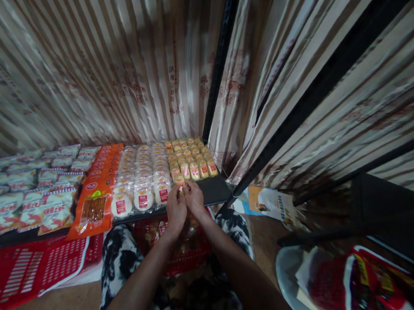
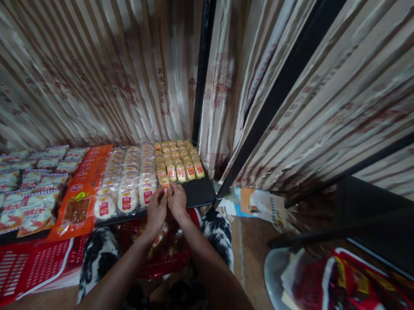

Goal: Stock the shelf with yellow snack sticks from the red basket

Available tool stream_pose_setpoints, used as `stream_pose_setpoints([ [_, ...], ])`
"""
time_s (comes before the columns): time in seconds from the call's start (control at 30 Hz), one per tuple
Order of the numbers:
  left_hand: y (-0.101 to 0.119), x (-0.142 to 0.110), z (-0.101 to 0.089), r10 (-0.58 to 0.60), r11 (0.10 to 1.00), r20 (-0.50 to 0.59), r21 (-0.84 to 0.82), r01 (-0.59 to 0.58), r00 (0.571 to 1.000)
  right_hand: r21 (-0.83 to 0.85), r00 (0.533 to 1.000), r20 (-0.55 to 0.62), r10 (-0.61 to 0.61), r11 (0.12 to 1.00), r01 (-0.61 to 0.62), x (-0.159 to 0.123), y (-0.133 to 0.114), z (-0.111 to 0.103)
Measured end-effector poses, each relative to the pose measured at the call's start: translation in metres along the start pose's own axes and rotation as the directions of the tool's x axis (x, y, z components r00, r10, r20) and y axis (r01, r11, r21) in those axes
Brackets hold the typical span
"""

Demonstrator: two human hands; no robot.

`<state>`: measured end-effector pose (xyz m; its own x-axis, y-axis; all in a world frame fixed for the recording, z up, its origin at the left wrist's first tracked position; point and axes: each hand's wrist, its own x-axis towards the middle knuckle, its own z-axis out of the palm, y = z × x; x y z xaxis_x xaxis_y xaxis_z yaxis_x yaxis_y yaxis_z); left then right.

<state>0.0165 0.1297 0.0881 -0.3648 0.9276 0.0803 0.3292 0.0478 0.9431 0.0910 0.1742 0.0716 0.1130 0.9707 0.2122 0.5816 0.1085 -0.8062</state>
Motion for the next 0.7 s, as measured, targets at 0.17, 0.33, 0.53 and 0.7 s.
stream_pose_setpoints([
  [0.17, 0.003, -0.003, 0.0, 0.021, 0.999, 0.041, 0.046, -0.023, 0.999, -0.005, 1.0, 0.02, 0.006, 1.0, -0.006, 0.003, 0.001, 0.002],
  [0.33, -0.003, -0.006, -0.001, 0.137, 0.981, 0.124, 0.12, -0.152, 0.983, 0.025, 0.999, 0.042, -0.019, 1.0, 0.018, 0.005, 0.001, 0.001],
  [0.53, -0.025, -0.008, 0.002, 0.302, 0.895, 0.211, 0.273, -0.353, 0.93, 0.134, 1.0, 0.022, -0.002, 0.991, -0.001, 0.0, 0.005, 0.004],
  [0.7, -0.031, -0.009, -0.004, 0.37, 0.815, 0.26, 0.37, -0.446, 0.892, 0.147, 1.0, -0.003, -0.005, 0.989, 0.005, -0.005, 0.008, 0.005],
])
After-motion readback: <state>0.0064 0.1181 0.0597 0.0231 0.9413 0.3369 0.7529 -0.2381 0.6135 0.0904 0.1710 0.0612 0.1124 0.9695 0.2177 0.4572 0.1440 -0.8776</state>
